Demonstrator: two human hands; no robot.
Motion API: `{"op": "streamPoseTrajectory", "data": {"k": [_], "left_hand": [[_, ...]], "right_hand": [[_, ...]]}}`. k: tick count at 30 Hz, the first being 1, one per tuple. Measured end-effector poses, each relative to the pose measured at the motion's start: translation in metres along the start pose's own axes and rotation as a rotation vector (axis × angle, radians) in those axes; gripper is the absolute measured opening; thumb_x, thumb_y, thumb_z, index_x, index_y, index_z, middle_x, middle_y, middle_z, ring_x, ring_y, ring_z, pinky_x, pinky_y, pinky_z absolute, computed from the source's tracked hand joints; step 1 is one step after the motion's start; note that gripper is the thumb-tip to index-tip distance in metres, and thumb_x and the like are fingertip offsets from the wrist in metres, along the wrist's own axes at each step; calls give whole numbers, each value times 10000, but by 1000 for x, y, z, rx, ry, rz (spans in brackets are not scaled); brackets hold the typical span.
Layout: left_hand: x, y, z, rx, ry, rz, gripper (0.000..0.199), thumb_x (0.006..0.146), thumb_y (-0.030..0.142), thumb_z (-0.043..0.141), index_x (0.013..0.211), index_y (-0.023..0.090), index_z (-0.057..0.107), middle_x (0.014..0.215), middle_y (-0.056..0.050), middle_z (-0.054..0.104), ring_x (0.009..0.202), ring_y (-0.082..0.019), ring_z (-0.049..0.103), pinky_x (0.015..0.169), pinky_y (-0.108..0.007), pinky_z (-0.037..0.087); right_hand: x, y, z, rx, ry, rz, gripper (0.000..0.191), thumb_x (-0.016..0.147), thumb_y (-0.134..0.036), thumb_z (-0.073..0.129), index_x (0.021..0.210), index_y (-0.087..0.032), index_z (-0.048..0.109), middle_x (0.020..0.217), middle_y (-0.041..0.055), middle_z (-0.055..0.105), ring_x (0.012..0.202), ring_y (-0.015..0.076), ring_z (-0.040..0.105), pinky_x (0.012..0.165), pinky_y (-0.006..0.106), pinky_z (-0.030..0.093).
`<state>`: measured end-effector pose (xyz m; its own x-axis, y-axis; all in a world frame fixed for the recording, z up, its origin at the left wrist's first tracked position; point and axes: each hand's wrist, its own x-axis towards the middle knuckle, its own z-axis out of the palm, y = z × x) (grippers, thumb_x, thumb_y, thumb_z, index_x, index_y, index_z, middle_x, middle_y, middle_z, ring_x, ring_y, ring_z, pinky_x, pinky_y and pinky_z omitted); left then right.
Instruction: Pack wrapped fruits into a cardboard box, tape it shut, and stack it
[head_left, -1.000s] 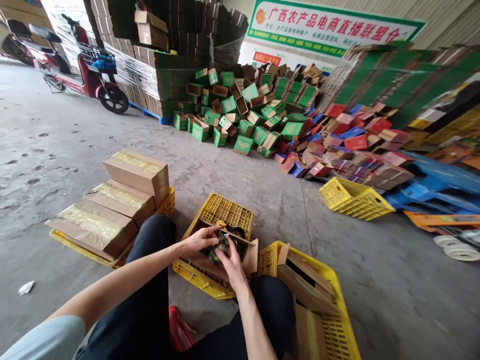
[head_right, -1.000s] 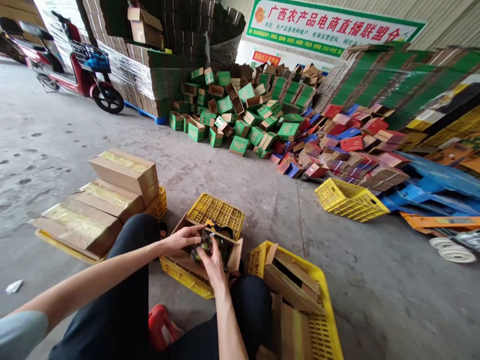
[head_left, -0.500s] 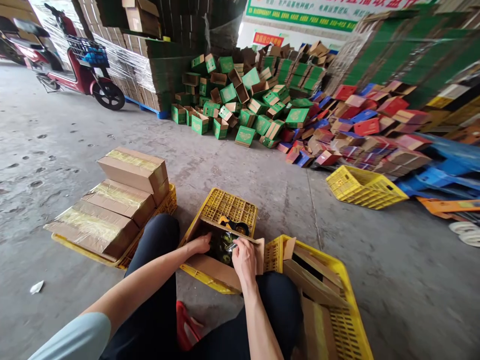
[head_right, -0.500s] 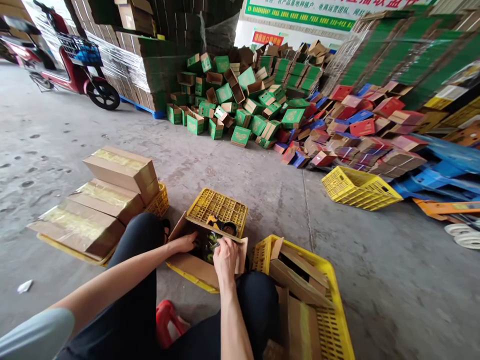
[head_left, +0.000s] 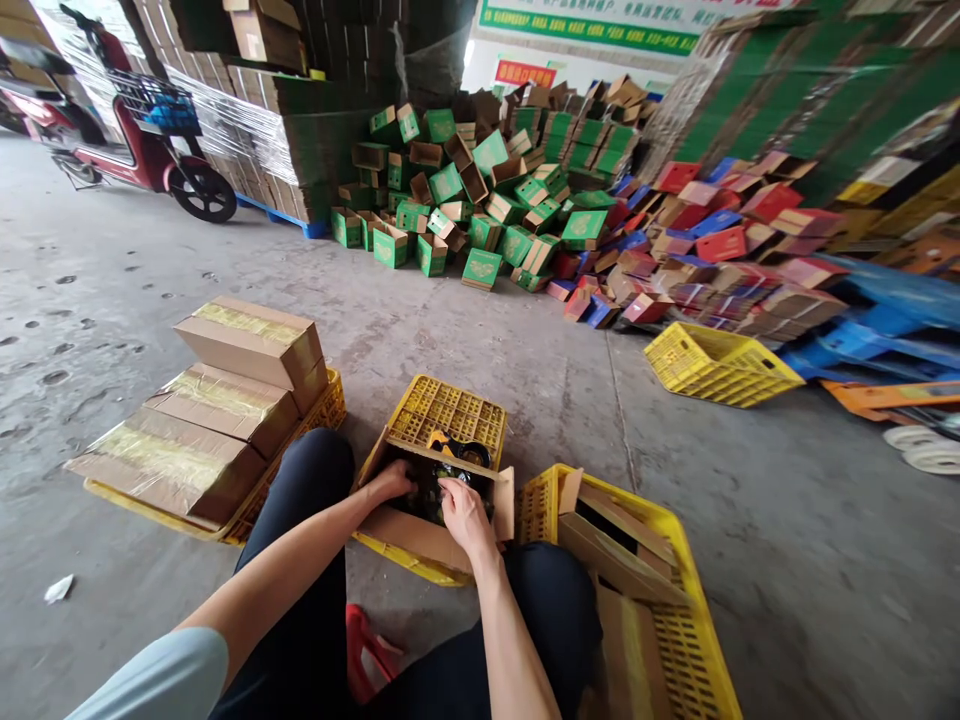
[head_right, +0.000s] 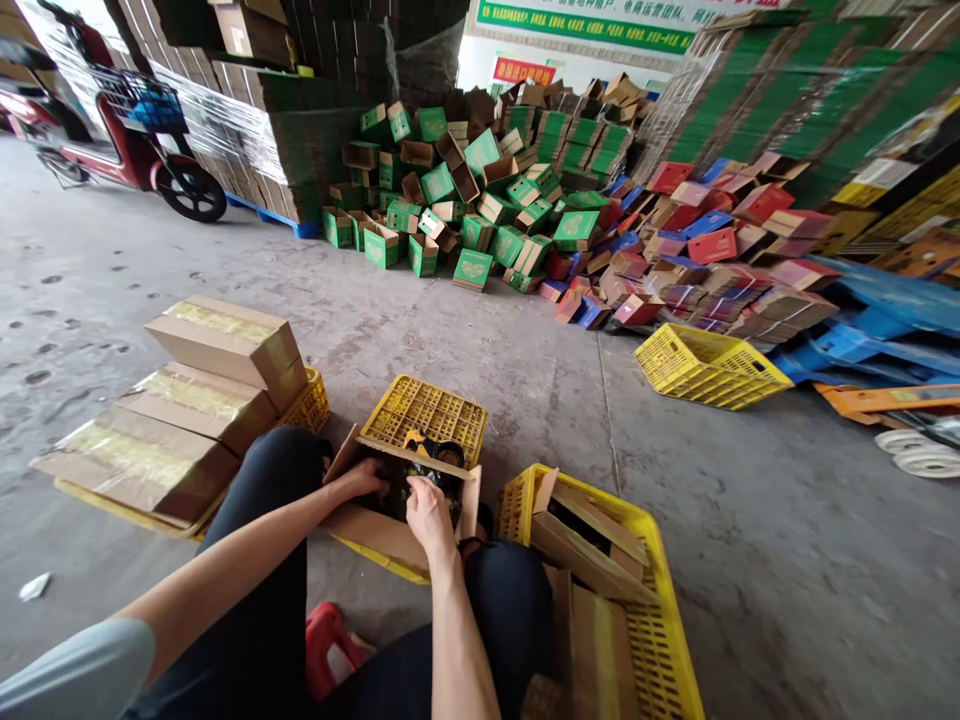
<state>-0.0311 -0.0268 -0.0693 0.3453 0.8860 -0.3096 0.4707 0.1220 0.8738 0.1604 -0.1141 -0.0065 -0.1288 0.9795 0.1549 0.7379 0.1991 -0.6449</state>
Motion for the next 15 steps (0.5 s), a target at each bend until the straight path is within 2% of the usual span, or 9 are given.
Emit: {"op": "streamPoseTrajectory", "data": {"k": [3,6,9,12,15], "left_hand": [[-13,13,-11,15,48,7,247,619,140,804,857,139,735,890,-71,735,982,-299,670,880,-381,531],[-28,25,-26,-26,80,55,244,707,196,793,933,140,722,985,-85,737,1005,-270,667,890,-361,528],[-42,33,-37,-301,32,71,310,794,288,774,1056,143,696,1022,-88,735,955,-224,690,853,-330,545],[-53,36,-38,-682,-74,31,508,773,306,816,1231,157,658,1126,-114,725,981,-212,706,877,-332,560],[-54,37,-33,-718,-125,-7,608,772,262,787,1347,160,616,1246,-150,692,1052,-241,701,921,-375,564]], "right_hand": [[0,6,-3,12,24,3,422,897,-79,478,1187,-195,762,1181,105,782,1078,227,749,1034,397,581],[-2,4,-6,69,44,17,378,929,-168,516,1229,-203,743,1178,103,782,1027,235,765,971,405,618],[-6,0,-2,226,33,84,418,928,-345,629,1322,-224,697,1259,114,754,1093,270,752,870,395,658],[-9,-5,5,308,-10,117,547,899,-403,683,1423,-258,618,1312,97,733,1165,281,725,904,413,648],[-10,-10,13,221,-5,117,542,854,-354,712,1382,-268,630,1294,84,727,1191,289,704,1011,464,591]]}}
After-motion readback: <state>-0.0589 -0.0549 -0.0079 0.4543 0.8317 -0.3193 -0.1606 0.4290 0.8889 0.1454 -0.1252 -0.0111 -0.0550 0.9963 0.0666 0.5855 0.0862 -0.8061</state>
